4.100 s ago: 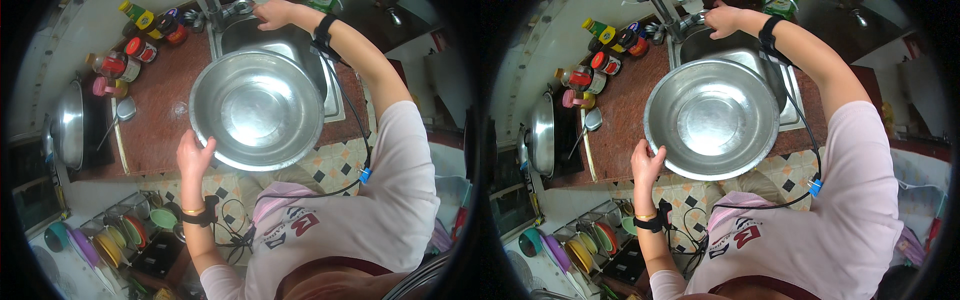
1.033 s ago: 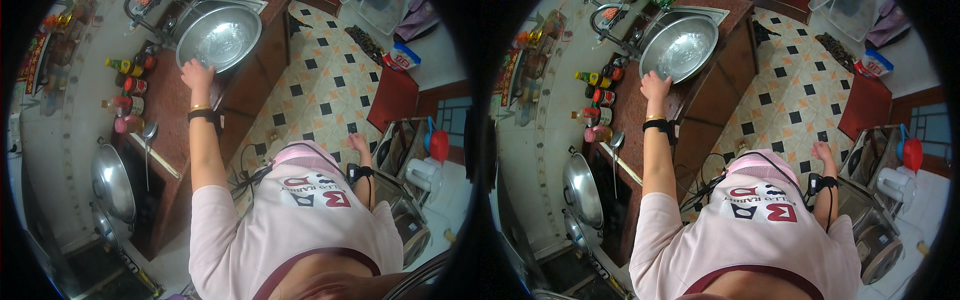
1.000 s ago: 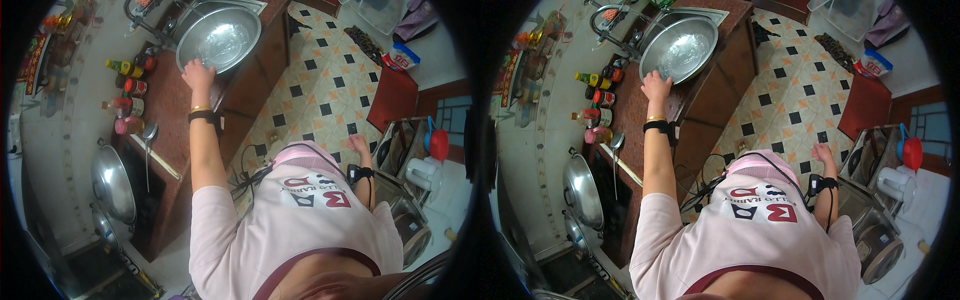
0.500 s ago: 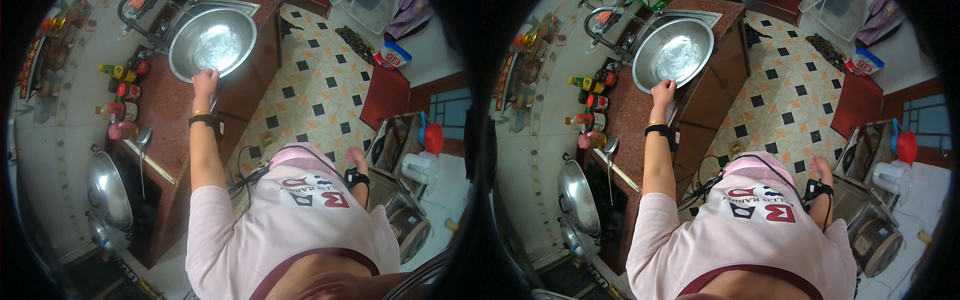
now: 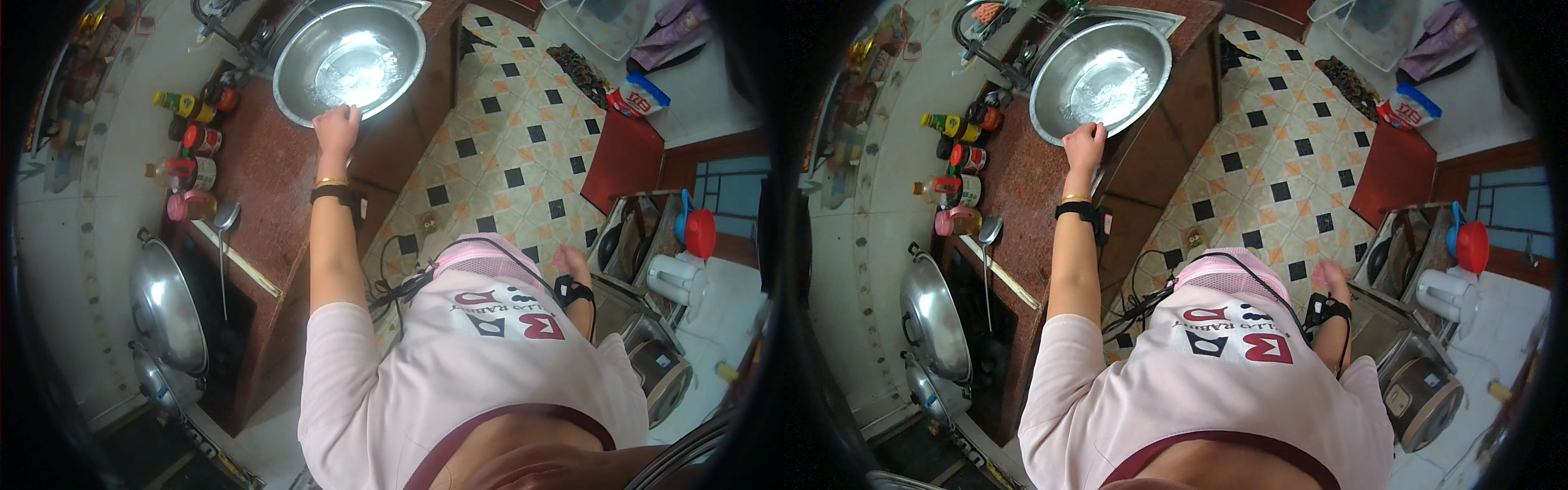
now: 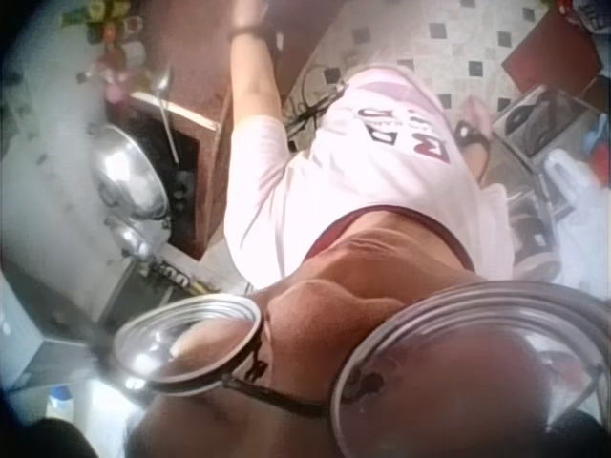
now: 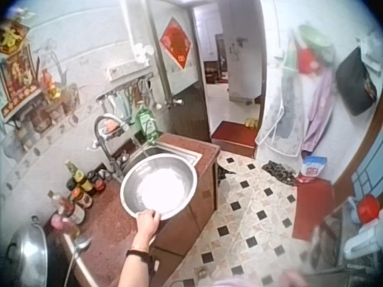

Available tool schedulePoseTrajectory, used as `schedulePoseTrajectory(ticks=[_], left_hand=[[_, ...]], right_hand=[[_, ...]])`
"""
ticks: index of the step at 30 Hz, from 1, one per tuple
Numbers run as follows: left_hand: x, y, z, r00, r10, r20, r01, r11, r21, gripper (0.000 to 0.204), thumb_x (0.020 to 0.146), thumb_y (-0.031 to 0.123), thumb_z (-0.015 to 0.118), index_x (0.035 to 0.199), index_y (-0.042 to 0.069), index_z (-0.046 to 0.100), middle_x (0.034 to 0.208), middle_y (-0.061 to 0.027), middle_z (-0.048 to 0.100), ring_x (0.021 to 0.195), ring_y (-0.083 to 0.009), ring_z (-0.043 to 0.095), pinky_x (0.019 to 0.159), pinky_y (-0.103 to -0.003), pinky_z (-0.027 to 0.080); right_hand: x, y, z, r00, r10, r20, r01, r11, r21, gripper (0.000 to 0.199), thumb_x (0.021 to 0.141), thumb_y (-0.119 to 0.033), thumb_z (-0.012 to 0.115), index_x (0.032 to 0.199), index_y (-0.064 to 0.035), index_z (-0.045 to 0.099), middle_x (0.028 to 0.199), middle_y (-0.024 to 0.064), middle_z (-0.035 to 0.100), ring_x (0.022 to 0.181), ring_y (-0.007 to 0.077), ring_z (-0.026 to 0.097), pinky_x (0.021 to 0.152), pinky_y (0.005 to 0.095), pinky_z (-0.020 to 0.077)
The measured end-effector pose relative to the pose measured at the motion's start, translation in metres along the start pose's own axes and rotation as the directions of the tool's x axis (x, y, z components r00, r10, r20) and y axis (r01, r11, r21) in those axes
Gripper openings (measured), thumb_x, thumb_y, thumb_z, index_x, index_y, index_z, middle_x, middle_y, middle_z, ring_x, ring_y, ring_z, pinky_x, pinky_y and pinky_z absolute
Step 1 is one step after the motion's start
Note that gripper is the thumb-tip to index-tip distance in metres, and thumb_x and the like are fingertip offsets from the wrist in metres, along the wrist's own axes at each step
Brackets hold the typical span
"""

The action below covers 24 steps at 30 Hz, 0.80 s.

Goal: Clean a large metal washbasin in the kitchen sink.

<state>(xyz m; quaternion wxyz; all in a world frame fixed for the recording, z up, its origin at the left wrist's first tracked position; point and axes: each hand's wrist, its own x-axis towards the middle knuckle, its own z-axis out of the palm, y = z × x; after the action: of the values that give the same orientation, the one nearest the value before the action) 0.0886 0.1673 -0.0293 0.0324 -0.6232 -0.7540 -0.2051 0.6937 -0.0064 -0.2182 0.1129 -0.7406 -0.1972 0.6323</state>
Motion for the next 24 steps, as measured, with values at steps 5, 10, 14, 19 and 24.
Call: schedulePoseTrajectory(ticks=[5, 10, 14, 19, 24], left_hand=[[0.002, 0.004, 0.007, 0.997, 0.032, -0.076, -0.033, 0.999, -0.017, 0.032, 0.080, 0.029, 0.046, 0.065, 0.005, 0.060, 0.071, -0.0124, 0.061, 0.069, -0.0291, 0.058, 0.067, -0.042, 0.038], [0.003, -0.004, 0.004, 0.991, 0.039, -0.125, -0.036, 0.999, 0.021, 0.029, 0.079, 0.024, 0.046, 0.061, 0.006, 0.059, 0.067, -0.0118, 0.060, 0.066, -0.0291, 0.057, 0.066, -0.042, 0.039], [0.005, -0.009, 0.010, 0.974, 0.146, -0.174, -0.143, 0.989, 0.033, 0.027, 0.078, 0.021, 0.047, 0.058, 0.006, 0.057, 0.065, -0.0110, 0.059, 0.062, -0.0295, 0.056, 0.060, -0.042, 0.039], [0.003, -0.008, 0.013, 0.978, 0.115, -0.174, -0.104, 0.992, 0.069, 0.028, 0.080, 0.021, 0.045, 0.061, 0.006, 0.057, 0.066, -0.0087, 0.059, 0.065, -0.0278, 0.056, 0.064, -0.041, 0.038], [-0.004, -0.004, 0.008, 0.967, 0.120, -0.227, -0.105, 0.992, 0.076, 0.024, 0.079, 0.021, 0.046, 0.062, 0.008, 0.056, 0.066, -0.0081, 0.058, 0.066, -0.0267, 0.055, 0.068, -0.040, 0.037]], right_hand=[[0.007, 0.038, -0.009, 0.988, 0.148, -0.037, -0.143, 0.984, 0.107, 0.024, 0.083, -0.028, 0.051, 0.085, -0.0043, 0.052, 0.075, 0.0092, 0.058, 0.065, 0.0243, 0.061, 0.059, 0.0367, 0.0501], [0.005, 0.041, -0.015, 0.982, 0.183, -0.046, -0.176, 0.976, 0.129, 0.028, 0.084, -0.032, 0.050, 0.089, -0.0038, 0.052, 0.077, 0.0109, 0.061, 0.065, 0.0250, 0.062, 0.052, 0.0316, 0.0464], [0.009, 0.055, -0.020, 0.977, 0.202, -0.064, -0.185, 0.961, 0.204, 0.026, 0.084, -0.030, 0.051, 0.087, -0.0046, 0.050, 0.073, 0.0094, 0.059, 0.063, 0.0233, 0.061, 0.052, 0.0313, 0.0467], [0.001, 0.042, -0.014, 0.977, 0.206, -0.061, -0.193, 0.967, 0.169, 0.025, 0.085, -0.031, 0.050, 0.084, -0.0064, 0.050, 0.069, 0.0074, 0.057, 0.062, 0.0214, 0.061, 0.051, 0.0299, 0.0458], [-0.020, 0.023, 0.001, 0.971, 0.224, -0.089, -0.211, 0.969, 0.131, 0.024, 0.086, -0.031, 0.046, 0.079, -0.0083, 0.050, 0.064, 0.0043, 0.057, 0.057, 0.0192, 0.060, 0.046, 0.0264, 0.0422]])
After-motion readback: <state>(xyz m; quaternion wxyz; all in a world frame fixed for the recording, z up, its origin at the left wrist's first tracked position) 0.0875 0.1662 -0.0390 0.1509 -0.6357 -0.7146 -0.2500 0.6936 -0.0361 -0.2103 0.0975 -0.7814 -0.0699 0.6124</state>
